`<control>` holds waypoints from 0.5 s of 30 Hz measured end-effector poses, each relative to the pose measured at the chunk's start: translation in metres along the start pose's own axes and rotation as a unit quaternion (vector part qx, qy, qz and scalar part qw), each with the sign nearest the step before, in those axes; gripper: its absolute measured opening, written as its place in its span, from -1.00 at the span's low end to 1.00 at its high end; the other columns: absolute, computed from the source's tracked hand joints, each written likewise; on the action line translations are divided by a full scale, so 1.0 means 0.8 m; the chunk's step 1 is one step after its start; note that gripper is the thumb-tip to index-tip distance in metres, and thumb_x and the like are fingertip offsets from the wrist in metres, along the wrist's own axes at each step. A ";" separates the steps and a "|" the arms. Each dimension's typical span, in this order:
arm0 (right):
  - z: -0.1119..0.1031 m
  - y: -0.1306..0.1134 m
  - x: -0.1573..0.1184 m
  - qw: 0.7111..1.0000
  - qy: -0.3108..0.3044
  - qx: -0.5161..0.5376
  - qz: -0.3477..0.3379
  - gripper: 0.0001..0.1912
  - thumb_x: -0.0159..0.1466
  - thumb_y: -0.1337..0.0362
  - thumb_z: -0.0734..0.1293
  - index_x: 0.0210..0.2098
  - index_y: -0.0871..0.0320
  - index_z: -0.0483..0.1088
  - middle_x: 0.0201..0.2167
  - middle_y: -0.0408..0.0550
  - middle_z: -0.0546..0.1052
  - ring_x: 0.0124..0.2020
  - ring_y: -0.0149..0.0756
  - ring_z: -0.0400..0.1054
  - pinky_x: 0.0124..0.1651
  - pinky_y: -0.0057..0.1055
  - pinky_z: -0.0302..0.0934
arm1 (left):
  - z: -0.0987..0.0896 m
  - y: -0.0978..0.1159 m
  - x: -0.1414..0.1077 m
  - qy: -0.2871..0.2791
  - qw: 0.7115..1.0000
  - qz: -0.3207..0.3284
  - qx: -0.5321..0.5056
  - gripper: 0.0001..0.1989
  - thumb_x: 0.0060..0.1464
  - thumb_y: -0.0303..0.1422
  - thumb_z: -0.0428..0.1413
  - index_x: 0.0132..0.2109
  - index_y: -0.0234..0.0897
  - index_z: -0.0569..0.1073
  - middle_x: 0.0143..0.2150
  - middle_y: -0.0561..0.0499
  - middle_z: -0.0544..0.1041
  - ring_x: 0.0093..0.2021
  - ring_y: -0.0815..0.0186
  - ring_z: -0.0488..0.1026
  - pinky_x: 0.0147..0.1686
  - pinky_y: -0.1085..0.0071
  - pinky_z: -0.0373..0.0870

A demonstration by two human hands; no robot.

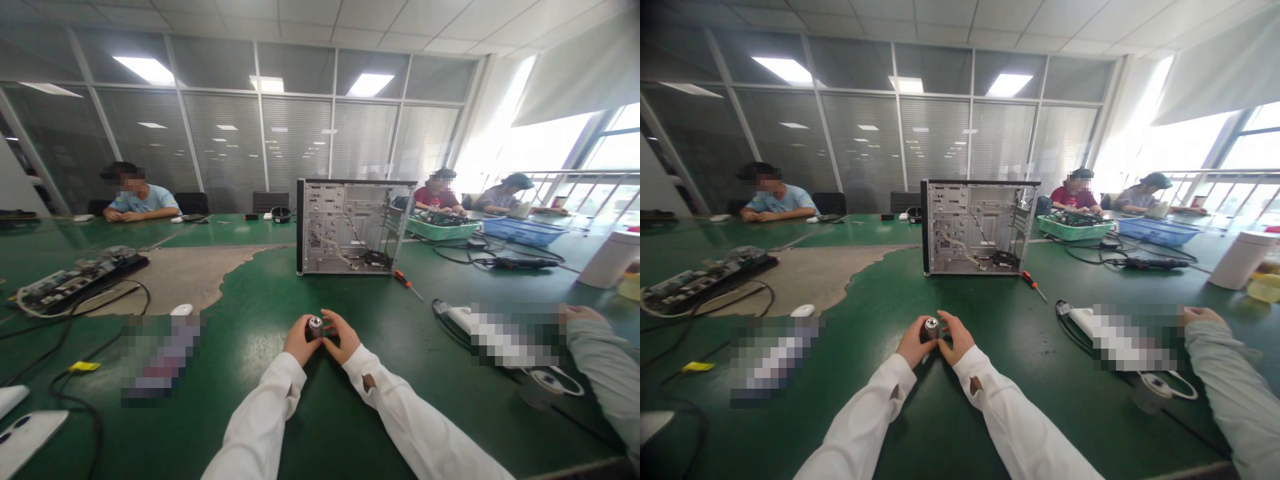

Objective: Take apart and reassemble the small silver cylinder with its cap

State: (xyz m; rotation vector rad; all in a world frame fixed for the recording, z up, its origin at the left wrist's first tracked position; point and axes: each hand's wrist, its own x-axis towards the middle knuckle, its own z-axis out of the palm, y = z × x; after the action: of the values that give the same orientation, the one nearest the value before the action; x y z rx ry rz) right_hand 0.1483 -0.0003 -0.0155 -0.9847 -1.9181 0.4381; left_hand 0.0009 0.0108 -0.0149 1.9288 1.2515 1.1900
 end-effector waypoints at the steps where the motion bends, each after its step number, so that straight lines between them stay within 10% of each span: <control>1: -0.001 -0.004 0.001 1.000 -0.005 0.002 -0.010 -0.35 -0.08 0.48 0.19 0.02 0.08 0.02 -0.14 -0.03 0.28 -0.30 -0.40 0.26 -0.25 -0.38 0.24 | 0.000 0.000 0.000 0.003 1.000 -0.005 -0.005 -0.59 -0.32 -0.53 0.13 -0.20 -0.26 0.28 -0.24 0.01 0.39 -0.21 0.28 0.32 -0.17 0.33 0.22; 15: -0.008 -0.017 0.005 0.996 -0.090 0.004 -0.015 -0.23 -0.20 0.52 0.25 0.02 0.08 0.01 -0.06 0.00 0.19 -0.07 -0.20 0.12 -0.13 -0.25 0.16 | -0.010 0.012 -0.001 -0.033 0.963 -0.089 -0.252 -0.66 -0.39 -0.48 0.22 -0.33 -0.33 0.37 -0.32 -0.04 0.48 -0.24 0.26 0.40 -0.12 0.29 0.23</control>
State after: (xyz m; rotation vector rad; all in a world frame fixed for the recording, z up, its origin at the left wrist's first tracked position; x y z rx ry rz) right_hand 0.1466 -0.0058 -0.0013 -0.9363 -2.0891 0.5313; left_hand -0.0026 0.0056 -0.0036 1.4395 0.9474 1.1980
